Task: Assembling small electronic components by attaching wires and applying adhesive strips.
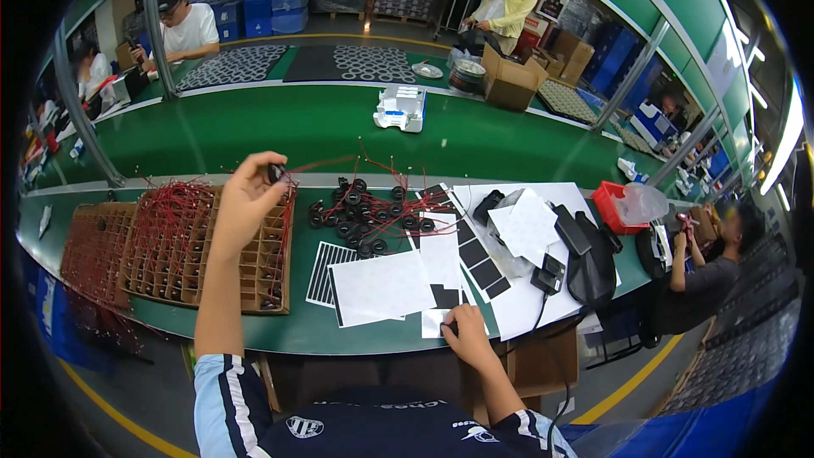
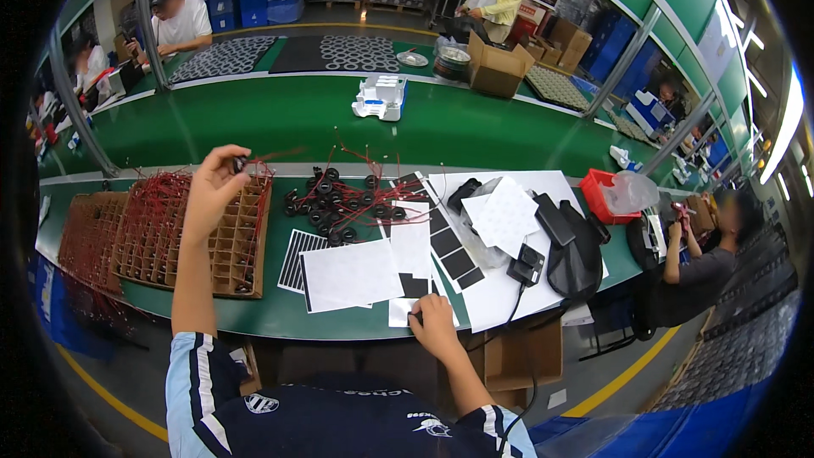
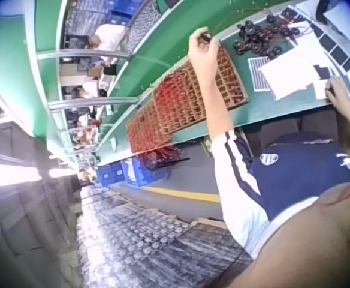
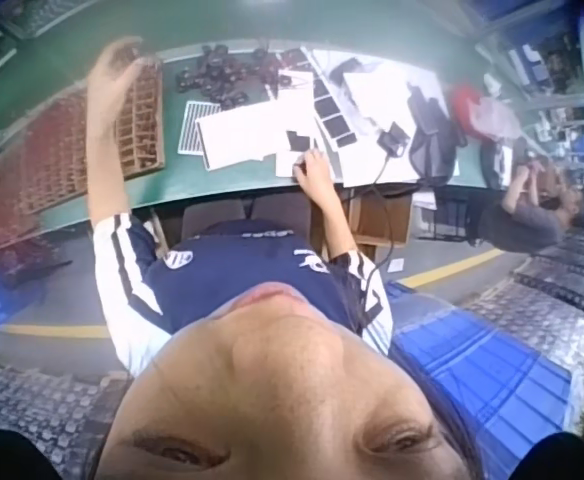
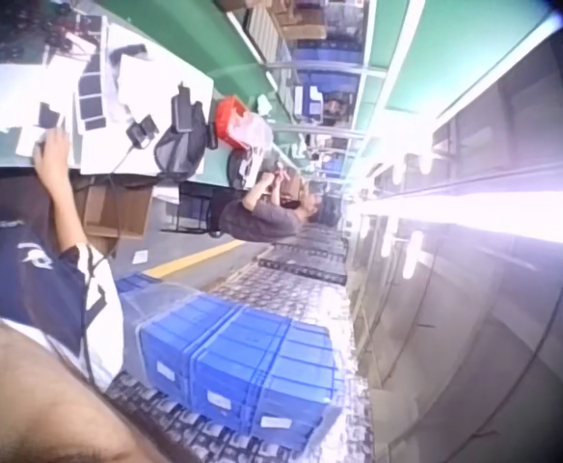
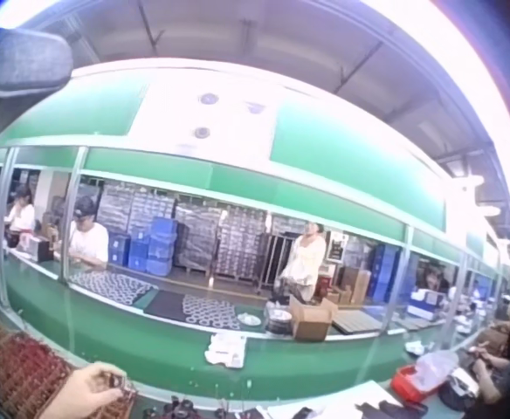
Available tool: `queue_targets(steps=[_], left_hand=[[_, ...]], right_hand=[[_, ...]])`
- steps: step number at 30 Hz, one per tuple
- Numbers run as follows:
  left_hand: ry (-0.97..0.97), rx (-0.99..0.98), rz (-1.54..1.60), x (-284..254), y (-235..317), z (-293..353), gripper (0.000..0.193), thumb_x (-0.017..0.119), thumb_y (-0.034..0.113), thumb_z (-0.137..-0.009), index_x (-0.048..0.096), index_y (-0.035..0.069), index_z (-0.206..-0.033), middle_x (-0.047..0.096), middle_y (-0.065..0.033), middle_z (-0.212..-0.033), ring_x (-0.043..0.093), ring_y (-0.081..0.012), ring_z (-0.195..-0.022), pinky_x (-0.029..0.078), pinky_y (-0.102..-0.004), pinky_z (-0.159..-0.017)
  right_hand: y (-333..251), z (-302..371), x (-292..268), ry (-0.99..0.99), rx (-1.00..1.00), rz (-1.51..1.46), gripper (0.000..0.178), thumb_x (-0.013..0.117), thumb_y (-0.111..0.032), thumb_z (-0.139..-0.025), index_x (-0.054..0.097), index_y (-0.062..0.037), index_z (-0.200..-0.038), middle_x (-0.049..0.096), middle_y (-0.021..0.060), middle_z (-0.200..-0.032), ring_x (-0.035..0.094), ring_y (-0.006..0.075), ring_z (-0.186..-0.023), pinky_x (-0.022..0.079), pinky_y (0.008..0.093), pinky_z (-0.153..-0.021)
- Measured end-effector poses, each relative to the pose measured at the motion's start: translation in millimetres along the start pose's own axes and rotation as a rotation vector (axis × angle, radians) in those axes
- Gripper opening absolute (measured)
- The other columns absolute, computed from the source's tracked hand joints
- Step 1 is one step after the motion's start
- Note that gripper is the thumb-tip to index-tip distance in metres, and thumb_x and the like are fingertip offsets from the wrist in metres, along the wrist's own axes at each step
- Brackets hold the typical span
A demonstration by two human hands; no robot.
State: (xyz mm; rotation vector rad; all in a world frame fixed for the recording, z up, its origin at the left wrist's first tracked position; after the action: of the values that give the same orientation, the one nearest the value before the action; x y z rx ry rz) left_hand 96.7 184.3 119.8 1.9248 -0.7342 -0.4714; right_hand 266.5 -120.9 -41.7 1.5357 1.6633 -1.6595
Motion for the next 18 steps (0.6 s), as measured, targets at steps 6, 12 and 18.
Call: queue_targets(steps=[6, 12, 18], left_hand=[[0.138, -0.055, 0.300, -14, -17, 11, 0.025, 0.044, 0.001, -0.082, 0.038, 0.002, -0.107, 0.054, -0.0178, -0.095, 0.055, -0.0158, -0.069, 0.046, -0.0217, -0.057], [-0.407, -0.410, 0.294, 131, -83, 108, 0.027, 0.052, 0.013, -0.083, 0.038, 0.004, -0.104, 0.057, -0.0114, -0.085, 0.059, -0.0154, -0.065, 0.045, -0.0248, -0.056], [-0.733, -0.272, 0.045, 225, -114, 179, 0.028, 0.055, 0.018, -0.082, 0.047, 0.005, -0.105, 0.057, -0.0080, -0.090, 0.055, -0.0134, -0.080, 0.043, -0.0272, -0.073]], right_hand=[[3, 1, 0, 0.023, 0.055, -0.107, 0.022, 0.062, -0.004, -0.063, 0.050, -0.0037, -0.082, 0.049, 0.0106, -0.080, 0.045, 0.0289, -0.079, 0.036, 0.0360, -0.069], [2, -2, 0, -0.006, 0.014, -0.035, 0.014, 0.060, -0.004, -0.064, 0.053, -0.0063, -0.076, 0.049, 0.0094, -0.079, 0.046, 0.0284, -0.078, 0.037, 0.0360, -0.070], [3, -6, 3, -0.047, 0.022, -0.057, 0.012, 0.061, -0.004, -0.063, 0.053, -0.0050, -0.073, 0.050, 0.0098, -0.077, 0.047, 0.0291, -0.077, 0.038, 0.0353, -0.068]])
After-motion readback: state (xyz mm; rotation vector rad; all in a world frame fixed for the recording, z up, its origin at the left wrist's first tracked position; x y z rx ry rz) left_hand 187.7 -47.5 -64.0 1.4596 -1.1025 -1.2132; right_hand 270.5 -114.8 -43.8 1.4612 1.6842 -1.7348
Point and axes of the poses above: each hand's wrist, its own z-axis away from the middle knuckle, its own x-axis out of the palm, y = z × x, the point moved 10 cm from there along -z, towards the middle knuckle
